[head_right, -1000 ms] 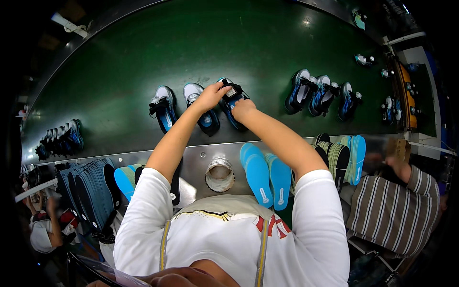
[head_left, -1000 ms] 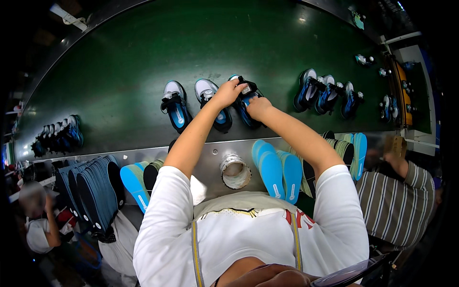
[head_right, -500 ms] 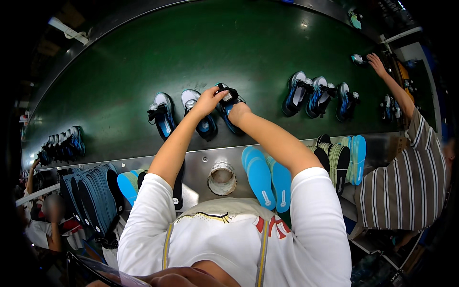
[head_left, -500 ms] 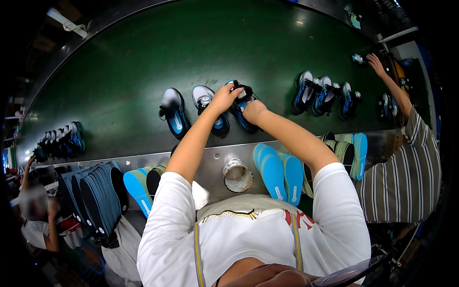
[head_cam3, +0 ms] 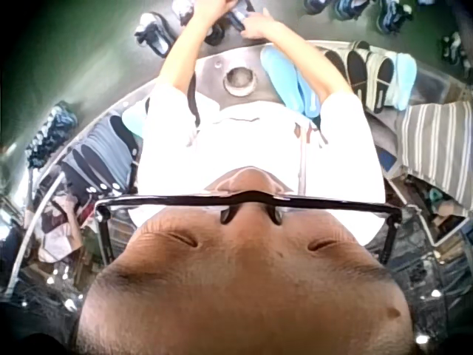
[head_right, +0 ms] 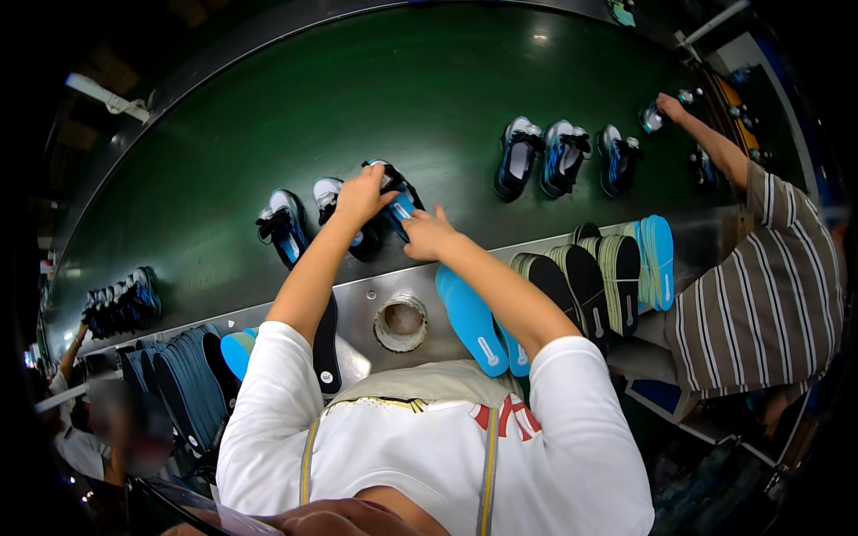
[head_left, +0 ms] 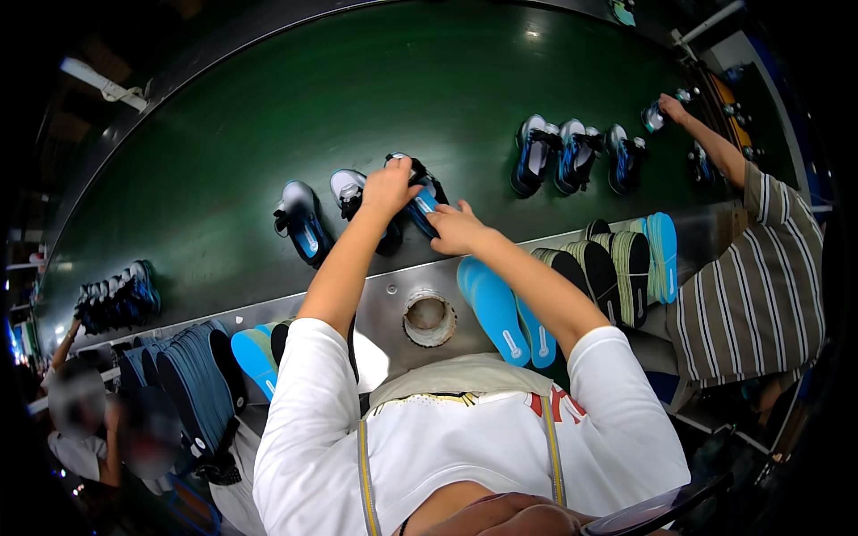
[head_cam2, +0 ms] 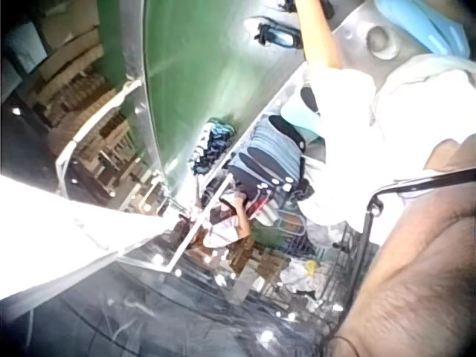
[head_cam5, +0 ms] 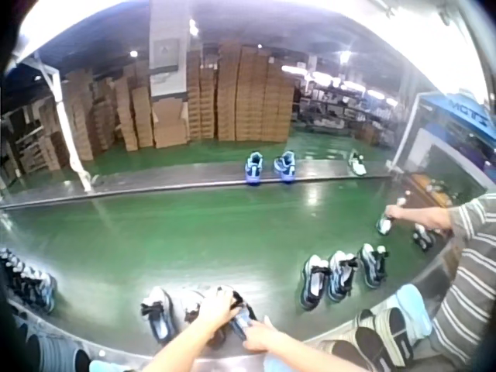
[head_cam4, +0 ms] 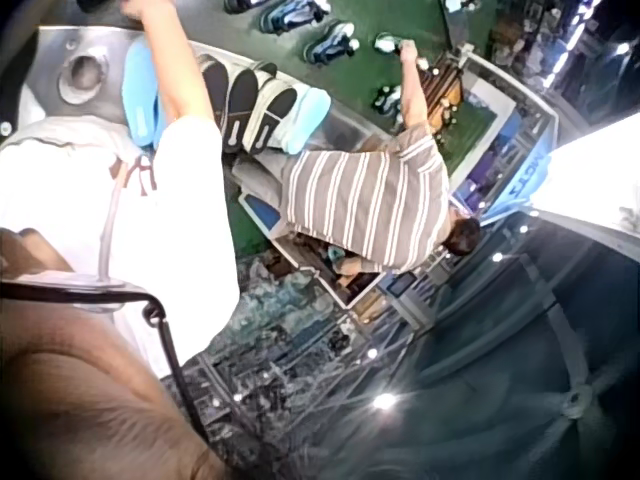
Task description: The person places insoles into shoes and organizes stacks of insoles at a factory workstation along a conveyor belt.
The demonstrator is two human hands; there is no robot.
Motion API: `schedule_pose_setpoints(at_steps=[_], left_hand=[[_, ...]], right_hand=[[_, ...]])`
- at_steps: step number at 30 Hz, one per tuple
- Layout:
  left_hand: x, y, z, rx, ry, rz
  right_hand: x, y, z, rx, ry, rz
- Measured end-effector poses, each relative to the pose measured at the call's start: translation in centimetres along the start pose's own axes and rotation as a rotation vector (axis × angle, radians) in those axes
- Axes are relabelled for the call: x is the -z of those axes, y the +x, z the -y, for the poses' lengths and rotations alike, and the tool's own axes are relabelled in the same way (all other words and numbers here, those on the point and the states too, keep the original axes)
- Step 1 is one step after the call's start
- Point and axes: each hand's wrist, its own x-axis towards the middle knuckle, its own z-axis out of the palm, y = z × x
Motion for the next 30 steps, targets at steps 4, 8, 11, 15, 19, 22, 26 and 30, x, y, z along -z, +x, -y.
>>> schedule_pose_setpoints(at_steps=[4, 8, 11, 15, 19, 22, 26, 30], left_hand=[[-0.1, 0.3, 0.7, 0.056, -0.091, 0.098], [0.5, -0.4, 0.9, -0.007, -0.055, 0.183], [0.9, -0.4, 0.8, -0.064, -0.055, 0.185], [2.1, 0.1, 1.2, -0.06, 0.019, 0.242], [2.3, 0.1, 0.1, -0.036, 0.141, 0.247], [1.4, 0.3, 0.0, 0.085, 0.115, 0.195], [1.2, -0.1, 0.5, -0.025, 0.205, 0.232], [1.2, -0.3, 0.1, -0.04, 0.098, 0.173]], right_hand=[[-1.4, -6.9, -0.2, 0.163, 0.212, -0.553], [-1.9, -15.0, -0.8, -0.031, 0.185, -0.679], [-3.9, -19.9, -0.9, -0.294, 0.169, -0.716], [-7.1, -23.6, -0.6, -0.433, 0.082, -0.696], [-7.8, -24.8, -0.1, -0.511, 0.221, -0.666], [-8.6, -25.3, 0.1, -0.529, 0.28, -0.649], [-9.1, -25.8, -0.4, -0.548, 0.298, -0.607], [-8.5, -25.8, -0.9, -0.551, 0.298, -0.556]])
